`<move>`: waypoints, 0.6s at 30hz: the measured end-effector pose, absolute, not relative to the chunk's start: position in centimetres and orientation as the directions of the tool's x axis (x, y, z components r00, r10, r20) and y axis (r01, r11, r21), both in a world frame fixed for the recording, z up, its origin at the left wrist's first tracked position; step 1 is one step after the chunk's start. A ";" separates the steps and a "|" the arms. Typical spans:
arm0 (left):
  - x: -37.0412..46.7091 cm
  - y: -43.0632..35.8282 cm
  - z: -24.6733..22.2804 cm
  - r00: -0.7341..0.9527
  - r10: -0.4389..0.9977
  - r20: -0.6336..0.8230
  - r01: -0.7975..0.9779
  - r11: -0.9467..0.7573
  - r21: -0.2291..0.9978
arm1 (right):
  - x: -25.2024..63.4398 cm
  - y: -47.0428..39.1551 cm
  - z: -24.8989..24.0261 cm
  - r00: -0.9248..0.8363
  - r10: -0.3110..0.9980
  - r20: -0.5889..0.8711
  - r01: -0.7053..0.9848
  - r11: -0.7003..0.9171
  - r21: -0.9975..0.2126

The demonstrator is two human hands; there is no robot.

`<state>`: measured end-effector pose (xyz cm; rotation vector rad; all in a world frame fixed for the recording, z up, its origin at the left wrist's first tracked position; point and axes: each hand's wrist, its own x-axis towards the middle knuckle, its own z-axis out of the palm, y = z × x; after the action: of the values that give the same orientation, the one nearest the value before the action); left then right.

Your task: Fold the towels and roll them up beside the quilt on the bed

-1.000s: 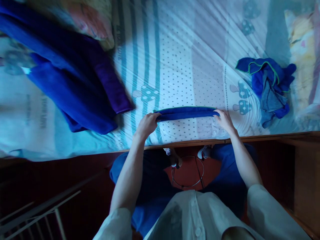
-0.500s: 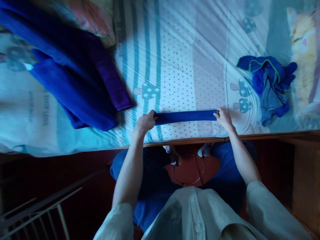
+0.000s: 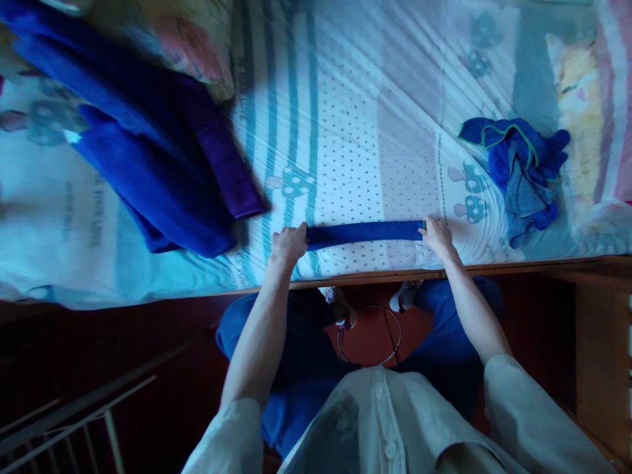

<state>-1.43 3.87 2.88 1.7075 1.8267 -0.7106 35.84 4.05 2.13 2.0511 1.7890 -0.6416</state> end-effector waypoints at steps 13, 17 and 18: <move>-0.3 3.3 -0.3 0.326 0.803 -0.499 0.945 -0.257 0.204 | 33.5 4.2 0.7 -0.397 0.884 -0.246 0.849 0.252 -0.465; 0.5 3.2 -1.0 0.340 0.830 -0.443 0.940 -0.315 0.132 | 32.7 4.4 0.2 -0.399 0.879 -0.261 0.845 0.242 -0.477; 0.6 3.2 -1.2 0.341 0.840 -0.423 0.940 -0.315 0.133 | 32.6 4.4 0.1 -0.399 0.880 -0.257 0.842 0.242 -0.482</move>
<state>0.61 3.17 -1.20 2.2573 1.5734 -0.3928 32.56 4.43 0.14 1.7556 2.5267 -0.9078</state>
